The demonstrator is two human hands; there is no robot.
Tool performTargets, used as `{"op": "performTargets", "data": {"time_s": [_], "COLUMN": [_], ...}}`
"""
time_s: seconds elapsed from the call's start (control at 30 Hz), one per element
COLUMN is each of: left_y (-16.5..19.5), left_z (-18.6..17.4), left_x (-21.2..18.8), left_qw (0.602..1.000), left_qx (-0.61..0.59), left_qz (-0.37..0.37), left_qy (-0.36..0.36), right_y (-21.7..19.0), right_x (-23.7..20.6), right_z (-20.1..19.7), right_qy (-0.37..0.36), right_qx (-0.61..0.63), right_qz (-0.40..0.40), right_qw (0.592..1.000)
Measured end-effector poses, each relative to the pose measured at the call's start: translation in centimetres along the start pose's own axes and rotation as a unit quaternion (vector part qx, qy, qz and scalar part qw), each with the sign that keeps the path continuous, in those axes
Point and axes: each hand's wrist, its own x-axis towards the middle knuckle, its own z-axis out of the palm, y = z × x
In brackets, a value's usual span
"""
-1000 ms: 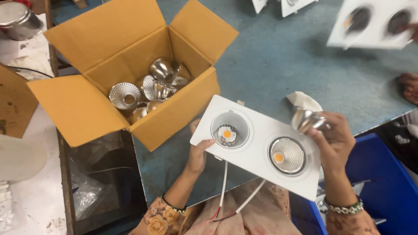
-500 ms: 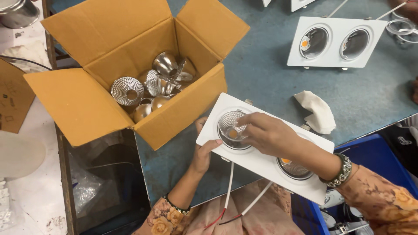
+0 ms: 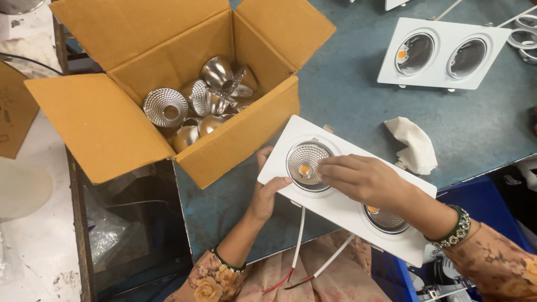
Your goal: The person cleans the interior of a dual light fixture with a cloth, then takes two reflectors from a box and presses them into the fixture sockets by hand.
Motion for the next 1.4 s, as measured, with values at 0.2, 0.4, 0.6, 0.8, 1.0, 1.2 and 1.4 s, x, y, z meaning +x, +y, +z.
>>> {"op": "performTargets", "data": {"time_s": [0.2, 0.4, 0.6, 0.8, 1.0, 1.2, 1.4], "left_y": [0.8, 1.7, 1.8, 1.6, 1.6, 1.8, 1.9], "left_z": [0.1, 0.3, 0.3, 0.2, 0.4, 0.4, 0.5], "left_x": [0.1, 0.3, 0.3, 0.3, 0.4, 0.3, 0.2], "left_qw": [0.996, 0.999, 0.999, 0.999, 0.998, 0.998, 0.998], "left_qx": [-0.069, -0.014, -0.021, -0.023, -0.029, -0.032, -0.038], "left_qz": [-0.052, -0.034, -0.036, -0.04, -0.04, -0.042, -0.051], "left_qy": [0.032, 0.033, 0.027, 0.026, 0.025, 0.022, 0.024], "right_y": [-1.1, -1.6, -1.5, -1.9, -1.6, -1.7, -1.5], "right_x": [-0.6, 0.2, 2.0, 2.7, 2.2, 1.6, 1.5], "right_z": [-0.4, 0.7, 0.9, 0.5, 1.1, 1.4, 1.7], "right_qy": [-0.064, -0.008, -0.032, -0.068, 0.015, 0.011, 0.027], "right_qx": [-0.017, 0.05, 0.076, 0.076, 0.066, 0.065, 0.079], "right_qz": [0.08, 0.137, 0.217, 0.222, 0.233, 0.238, 0.242], "right_qw": [0.995, 0.989, 0.973, 0.97, 0.97, 0.969, 0.967]}}
